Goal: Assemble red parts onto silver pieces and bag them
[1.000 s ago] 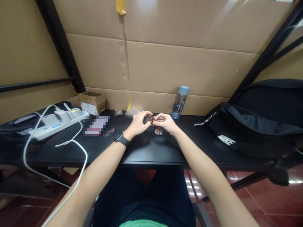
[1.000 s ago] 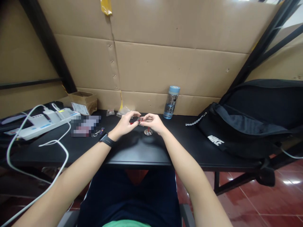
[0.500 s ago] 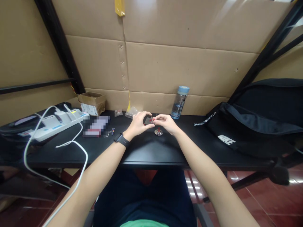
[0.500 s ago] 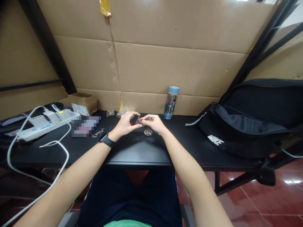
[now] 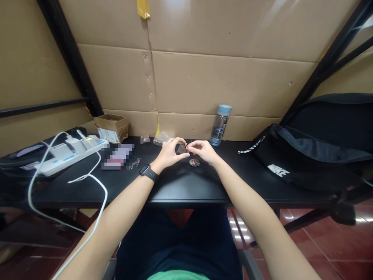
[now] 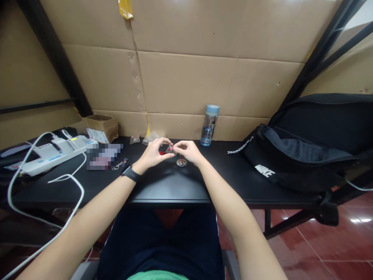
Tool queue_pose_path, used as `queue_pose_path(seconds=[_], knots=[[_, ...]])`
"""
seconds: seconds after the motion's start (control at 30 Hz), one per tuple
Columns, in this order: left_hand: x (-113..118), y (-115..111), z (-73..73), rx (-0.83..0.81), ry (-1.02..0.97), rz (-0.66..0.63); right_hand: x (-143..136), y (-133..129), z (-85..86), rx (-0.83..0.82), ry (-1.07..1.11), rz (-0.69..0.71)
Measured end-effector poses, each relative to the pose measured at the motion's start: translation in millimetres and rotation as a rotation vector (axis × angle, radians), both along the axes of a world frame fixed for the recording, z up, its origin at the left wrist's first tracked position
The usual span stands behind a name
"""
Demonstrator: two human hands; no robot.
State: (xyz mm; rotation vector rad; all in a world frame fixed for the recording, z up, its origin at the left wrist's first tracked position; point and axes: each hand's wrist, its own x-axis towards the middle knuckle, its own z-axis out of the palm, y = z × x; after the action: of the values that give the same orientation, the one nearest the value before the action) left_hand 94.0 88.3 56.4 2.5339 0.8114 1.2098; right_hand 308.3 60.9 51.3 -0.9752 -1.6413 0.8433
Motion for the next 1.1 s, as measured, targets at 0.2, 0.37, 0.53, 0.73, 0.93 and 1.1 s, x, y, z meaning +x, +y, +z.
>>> queue_pose_path(seconds=[0.2,0.37,0.53,0.73,0.93,1.1], knots=[[2.0,-4.5,0.6,-0.03,0.03,-0.013,5.8,-6.3,11.5,0.01,-0.043,-0.069],[5.8,-5.9,-5.8,-0.08,0.051,-0.066,16.7,-9.3,18.9,0.073,-0.143,-0.051],[15.0,-1.3,-20.9,-0.112,0.171,-0.061,38.8,-9.4,27.1,0.176,-0.32,-0.204],[35.0,-4.1,-30.2,-0.026,0.307,-0.054,63.2,-11.7,32.5,0.243,-0.547,-0.332],[43.1,-2.1,-33.1,-0.001,0.388,-0.066,63.2,-14.3,35.1,0.238,-0.591,-0.3],[49.3,4.1,-31.0,0.007,0.411,-0.061,61.2,-14.1,35.5,0.228,-0.605,-0.295]])
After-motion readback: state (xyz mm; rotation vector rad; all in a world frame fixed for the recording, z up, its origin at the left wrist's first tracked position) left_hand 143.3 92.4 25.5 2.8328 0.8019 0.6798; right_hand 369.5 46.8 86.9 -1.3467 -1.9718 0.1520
